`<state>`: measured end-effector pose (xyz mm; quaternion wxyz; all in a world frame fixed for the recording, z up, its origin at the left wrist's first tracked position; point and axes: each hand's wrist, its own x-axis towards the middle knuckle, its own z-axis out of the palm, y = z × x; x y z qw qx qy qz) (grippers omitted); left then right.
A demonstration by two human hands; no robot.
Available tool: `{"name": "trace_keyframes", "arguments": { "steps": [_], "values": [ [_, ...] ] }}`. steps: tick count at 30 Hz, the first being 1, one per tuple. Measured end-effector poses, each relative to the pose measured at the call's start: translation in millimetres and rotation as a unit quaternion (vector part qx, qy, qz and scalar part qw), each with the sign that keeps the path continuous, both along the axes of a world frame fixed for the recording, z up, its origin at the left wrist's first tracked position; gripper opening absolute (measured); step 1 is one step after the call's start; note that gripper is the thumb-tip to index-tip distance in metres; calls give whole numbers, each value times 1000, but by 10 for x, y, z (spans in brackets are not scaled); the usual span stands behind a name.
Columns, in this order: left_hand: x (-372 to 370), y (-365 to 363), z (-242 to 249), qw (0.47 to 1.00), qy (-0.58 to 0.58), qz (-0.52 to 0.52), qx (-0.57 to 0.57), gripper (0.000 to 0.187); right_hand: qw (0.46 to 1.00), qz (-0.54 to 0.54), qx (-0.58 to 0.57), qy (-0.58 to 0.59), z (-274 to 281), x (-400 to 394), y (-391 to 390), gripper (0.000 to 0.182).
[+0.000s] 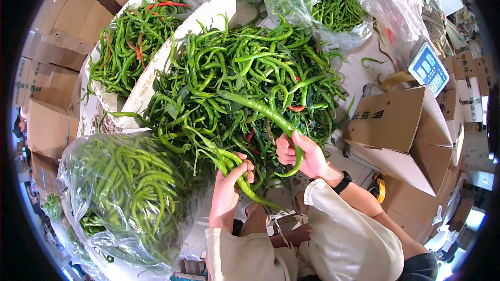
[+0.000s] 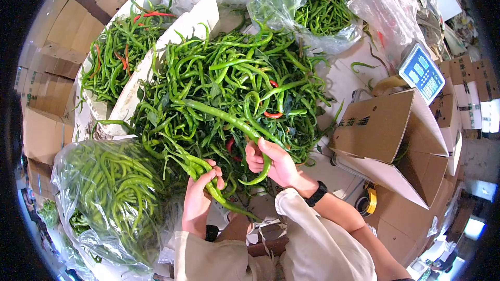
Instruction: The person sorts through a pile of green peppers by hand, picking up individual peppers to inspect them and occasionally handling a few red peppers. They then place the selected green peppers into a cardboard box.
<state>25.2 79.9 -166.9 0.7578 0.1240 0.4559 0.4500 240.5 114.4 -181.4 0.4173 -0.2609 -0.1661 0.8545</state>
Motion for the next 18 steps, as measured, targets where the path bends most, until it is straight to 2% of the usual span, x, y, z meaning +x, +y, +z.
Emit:
{"name": "trace_keyframes", "arguments": {
  "steps": [1,4,5,6,8,9,10,11,12,13,14,16,17,18],
  "values": [
    [-2,-1,2,1000,-2,1,0,21,1000,6,0,5,13,9,3,39],
    [-22,-6,4,1000,6,13,-4,21,961,100,44,-253,406,179,125,36],
    [-24,-8,-5,1000,8,18,-5,21,914,197,111,-336,585,287,227,34],
    [-33,-11,-15,1000,11,23,-6,22,860,234,196,-408,637,370,287,36],
    [-46,-10,-10,999,18,33,-12,22,695,404,261,-535,985,424,575,38],
    [-38,-2,-4,999,20,40,-17,22,673,406,296,-543,1085,358,691,38],
    [-26,4,-1,998,21,46,-23,22,653,325,402,-553,1068,274,795,36],
    [-25,0,-19,999,13,48,-19,23,651,278,425,-565,1184,80,945,34],
    [-18,-4,-25,999,15,44,-18,24,744,312,326,-493,1519,-131,1104,35],
    [-15,-2,-29,999,16,40,-17,24,839,217,387,-314,1367,-233,1217,48],
    [-14,5,-29,999,18,38,-16,24,842,149,428,-294,1333,-299,1348,57],
    [-15,2,-11,999,26,37,-14,25,829,18,436,-350,1327,-265,1478,51],
    [-38,-20,-33,999,19,40,-16,25,797,8,430,-424,1298,-162,1453,40],
    [-59,-30,-49,999,12,45,-17,26,732,65,396,-550,1320,-53,1388,29]
  ]
}}
